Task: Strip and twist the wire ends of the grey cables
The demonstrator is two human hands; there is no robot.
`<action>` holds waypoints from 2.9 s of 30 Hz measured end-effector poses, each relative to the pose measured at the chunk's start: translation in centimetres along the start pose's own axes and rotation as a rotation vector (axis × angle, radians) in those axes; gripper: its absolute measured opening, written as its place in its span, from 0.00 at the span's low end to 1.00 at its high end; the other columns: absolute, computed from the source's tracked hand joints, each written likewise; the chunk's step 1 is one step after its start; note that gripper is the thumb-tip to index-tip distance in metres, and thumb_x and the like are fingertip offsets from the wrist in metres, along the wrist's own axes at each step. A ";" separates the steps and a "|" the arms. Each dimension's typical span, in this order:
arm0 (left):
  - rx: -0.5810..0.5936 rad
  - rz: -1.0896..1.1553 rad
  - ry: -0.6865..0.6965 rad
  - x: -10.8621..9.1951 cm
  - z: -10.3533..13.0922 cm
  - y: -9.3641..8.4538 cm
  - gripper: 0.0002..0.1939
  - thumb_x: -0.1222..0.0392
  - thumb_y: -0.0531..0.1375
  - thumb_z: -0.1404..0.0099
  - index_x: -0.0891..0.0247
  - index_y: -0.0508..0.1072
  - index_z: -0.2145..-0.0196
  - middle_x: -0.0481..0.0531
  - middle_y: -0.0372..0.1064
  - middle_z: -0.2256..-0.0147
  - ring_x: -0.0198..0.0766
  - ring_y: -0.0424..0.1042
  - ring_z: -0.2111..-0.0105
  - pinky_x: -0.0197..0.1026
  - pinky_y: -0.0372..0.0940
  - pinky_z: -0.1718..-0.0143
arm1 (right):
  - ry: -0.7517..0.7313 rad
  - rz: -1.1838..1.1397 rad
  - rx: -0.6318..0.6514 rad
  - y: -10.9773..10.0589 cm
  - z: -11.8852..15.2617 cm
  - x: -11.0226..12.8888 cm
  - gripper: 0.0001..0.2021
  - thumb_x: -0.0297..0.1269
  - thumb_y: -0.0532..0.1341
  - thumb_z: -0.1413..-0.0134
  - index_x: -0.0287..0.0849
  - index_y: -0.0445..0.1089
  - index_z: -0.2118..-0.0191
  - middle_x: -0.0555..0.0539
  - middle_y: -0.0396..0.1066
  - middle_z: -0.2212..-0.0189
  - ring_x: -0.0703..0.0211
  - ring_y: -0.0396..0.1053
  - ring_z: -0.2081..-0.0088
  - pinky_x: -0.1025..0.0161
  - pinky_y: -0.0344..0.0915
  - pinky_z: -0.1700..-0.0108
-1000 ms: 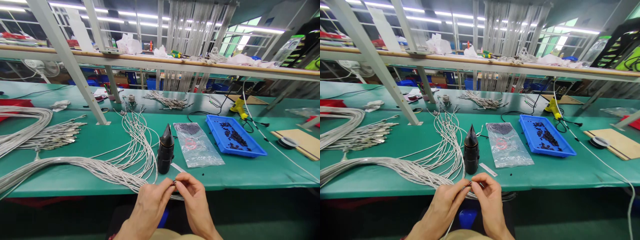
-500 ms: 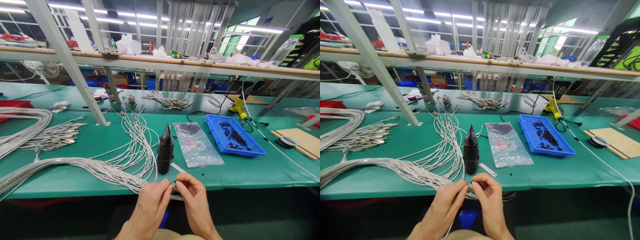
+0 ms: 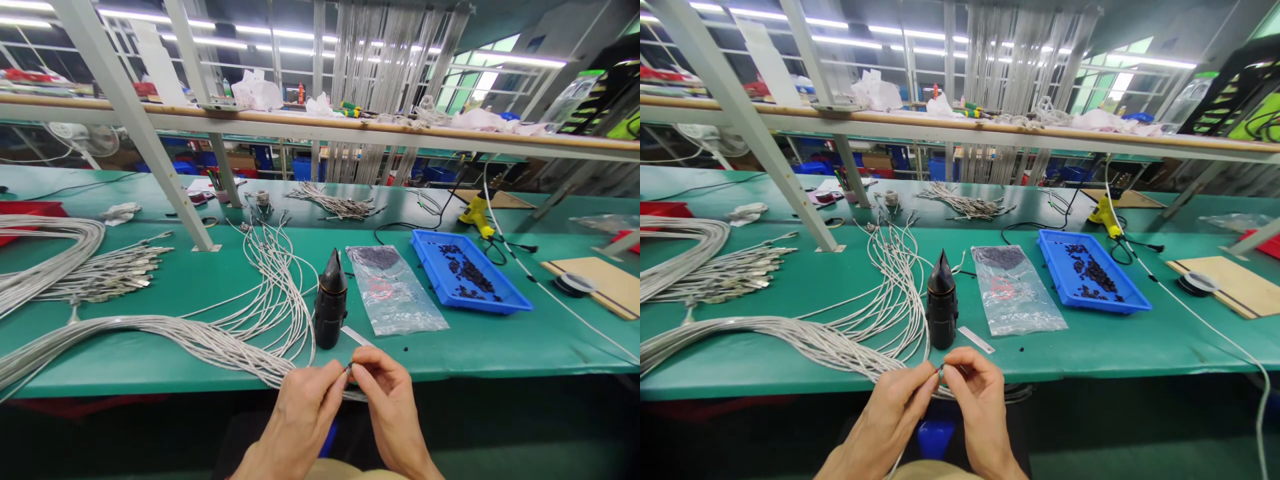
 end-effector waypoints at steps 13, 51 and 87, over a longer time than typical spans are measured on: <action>0.052 -0.017 -0.038 0.0 -0.1 -0.1 0.16 0.62 0.46 0.26 0.60 0.65 0.71 0.44 0.63 0.78 0.33 0.63 0.77 0.35 0.55 0.73 | -0.044 0.079 0.054 -0.1 -0.1 0.3 0.03 0.35 0.67 0.44 0.45 0.75 0.63 0.49 0.70 0.64 0.59 0.68 0.61 0.66 0.67 0.57; 0.306 0.429 -0.278 0.9 1.5 -0.7 0.11 0.52 0.54 0.29 0.61 0.71 0.63 0.49 0.71 0.65 0.37 0.68 0.63 0.36 0.61 0.59 | 0.008 -0.061 -0.135 -1.6 -1.4 0.4 0.13 0.39 0.71 0.50 0.45 0.71 0.59 0.51 0.70 0.66 0.65 0.66 0.63 0.71 0.63 0.60; 0.252 0.515 -0.248 0.0 1.2 -0.8 0.21 0.49 0.47 0.26 0.63 0.72 0.68 0.44 0.56 0.76 0.33 0.56 0.75 0.34 0.54 0.72 | 0.074 0.022 0.070 -0.4 0.5 -0.3 0.08 0.41 0.68 0.46 0.42 0.76 0.69 0.50 0.70 0.71 0.67 0.62 0.73 0.71 0.64 0.70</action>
Point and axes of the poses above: each hand's wrist, its own z-axis away from the middle knuckle, its own y-axis out of the palm, x = y × z, the point moved 1 cm from there along -z, towards the middle knuckle
